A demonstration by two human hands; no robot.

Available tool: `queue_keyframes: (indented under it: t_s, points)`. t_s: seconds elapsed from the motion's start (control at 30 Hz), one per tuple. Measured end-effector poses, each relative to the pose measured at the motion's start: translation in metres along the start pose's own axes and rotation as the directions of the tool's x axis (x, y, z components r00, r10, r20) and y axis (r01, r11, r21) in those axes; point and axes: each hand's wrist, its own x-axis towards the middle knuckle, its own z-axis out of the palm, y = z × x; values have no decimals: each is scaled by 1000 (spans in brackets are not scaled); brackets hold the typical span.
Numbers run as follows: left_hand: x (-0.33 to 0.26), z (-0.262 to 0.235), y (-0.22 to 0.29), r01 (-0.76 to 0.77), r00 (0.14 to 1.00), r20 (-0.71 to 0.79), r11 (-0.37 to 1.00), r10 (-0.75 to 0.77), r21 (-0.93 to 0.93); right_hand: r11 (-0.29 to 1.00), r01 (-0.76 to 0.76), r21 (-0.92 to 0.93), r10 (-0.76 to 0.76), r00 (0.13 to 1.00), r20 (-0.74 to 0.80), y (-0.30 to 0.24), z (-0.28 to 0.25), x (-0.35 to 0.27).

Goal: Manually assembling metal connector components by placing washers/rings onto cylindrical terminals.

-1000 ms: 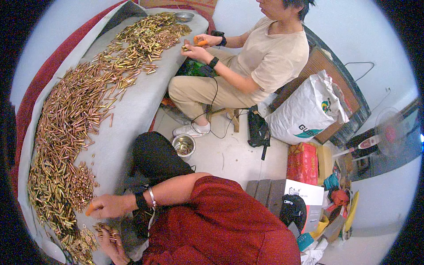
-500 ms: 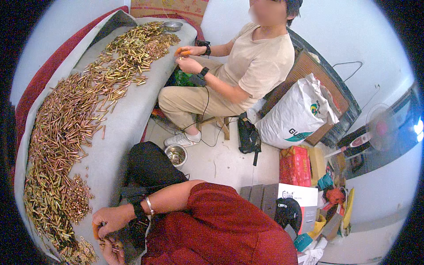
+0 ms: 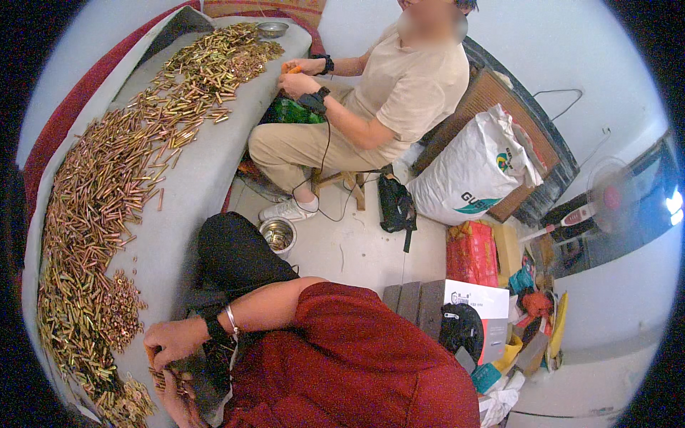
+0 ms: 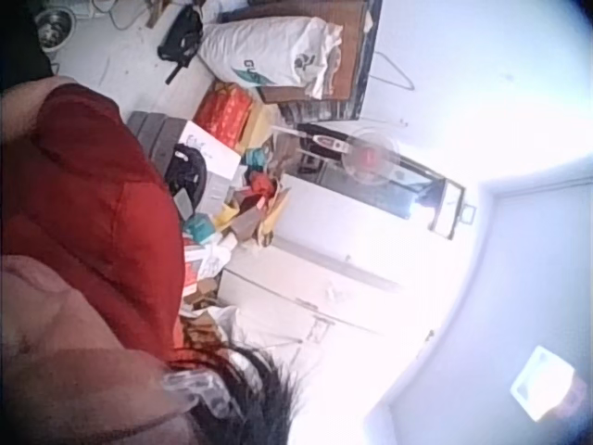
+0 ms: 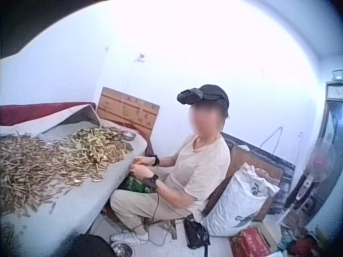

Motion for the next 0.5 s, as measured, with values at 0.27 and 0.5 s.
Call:
queue_keyframes:
  t_s: [0.27, 0.5]
  points:
    - [1, 1, -17, -53, 945, -301, 968, 128, 246, 964, -247, 102, 249, 968, -9, -10, 8, -7]
    - [6, -10, -22, -110, 920, -289, 881, 266, 460, 973, -233, 1, 229, 956, -186, -17, 20, -11]
